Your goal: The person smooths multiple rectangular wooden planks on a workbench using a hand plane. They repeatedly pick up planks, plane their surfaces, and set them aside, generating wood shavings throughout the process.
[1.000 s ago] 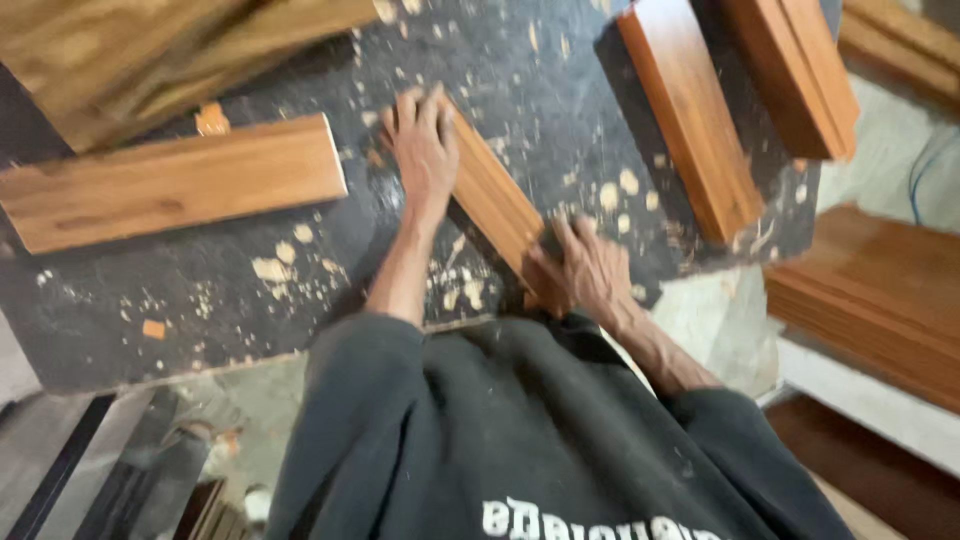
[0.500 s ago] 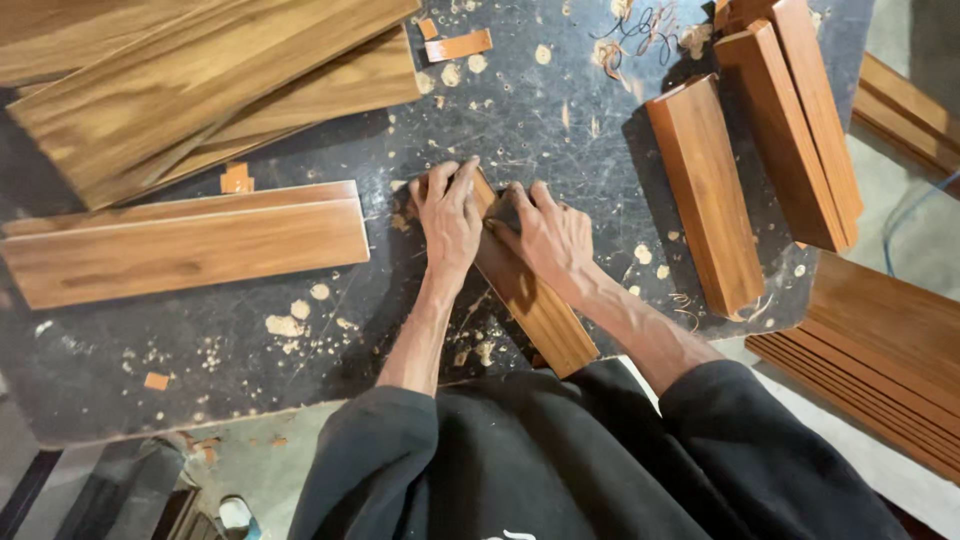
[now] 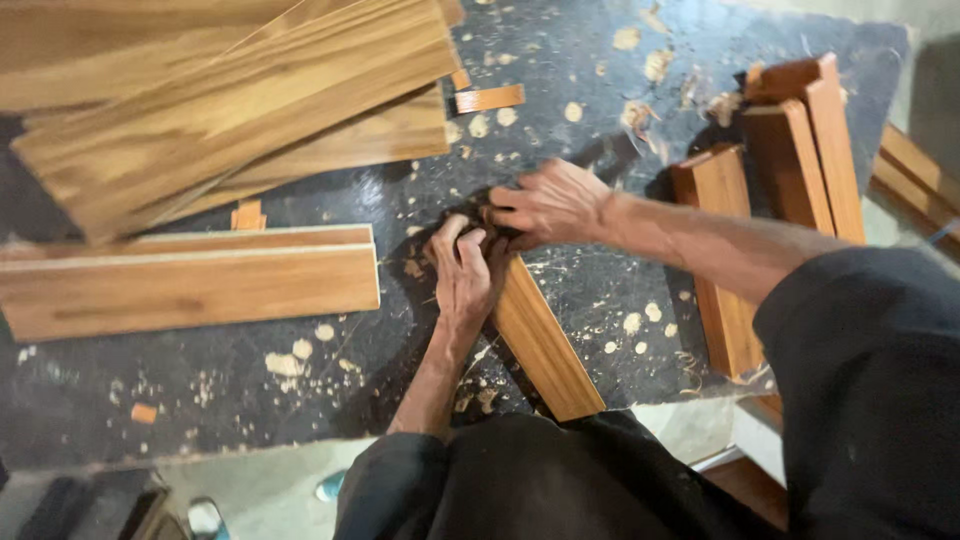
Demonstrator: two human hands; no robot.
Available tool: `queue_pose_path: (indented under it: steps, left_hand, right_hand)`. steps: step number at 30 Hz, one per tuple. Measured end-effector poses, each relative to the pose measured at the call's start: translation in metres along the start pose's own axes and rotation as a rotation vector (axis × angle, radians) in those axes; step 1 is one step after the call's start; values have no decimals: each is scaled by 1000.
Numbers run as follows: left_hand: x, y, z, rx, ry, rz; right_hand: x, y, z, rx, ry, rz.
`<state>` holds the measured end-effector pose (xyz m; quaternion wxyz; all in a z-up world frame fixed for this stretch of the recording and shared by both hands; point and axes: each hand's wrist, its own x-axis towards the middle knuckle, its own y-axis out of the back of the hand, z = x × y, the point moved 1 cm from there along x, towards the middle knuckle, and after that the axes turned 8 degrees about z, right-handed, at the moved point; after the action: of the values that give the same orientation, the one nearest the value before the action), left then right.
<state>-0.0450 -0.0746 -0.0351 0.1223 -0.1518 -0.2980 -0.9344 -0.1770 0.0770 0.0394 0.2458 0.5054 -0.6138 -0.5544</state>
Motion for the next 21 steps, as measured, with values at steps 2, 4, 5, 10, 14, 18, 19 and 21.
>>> queue_pose_path:
  steps: [2, 4, 5, 10, 14, 18, 19, 21]
  left_hand:
    - [-8, 4, 0, -48, -21, 88]
    - [-11, 11, 5, 62, -44, 121]
    - [-8, 13, 9, 111, -67, 143]
    - [-61, 32, 90, 259, 446, 15]
    - [-68, 15, 124, 219, 454, -239]
    - [-51, 5, 121, 153, 210, -379]
    - [-47, 8, 118, 116, 124, -477]
    - [-48, 26, 119, 49, -53, -669]
  right_hand:
    - [20, -1, 2, -41, 166, -14]
    - [22, 7, -2, -93, 143, 46]
    - [15, 13, -7, -118, 41, 110]
    - [-111, 6, -97, 153, -891, 245]
    - [-183, -13, -181, 104, -1180, 462]
    - [-221, -28, -224, 168, -1371, 497]
    - [-223, -33, -231, 172, -1376, 520]
    - [-226, -39, -245, 193, -1377, 545]
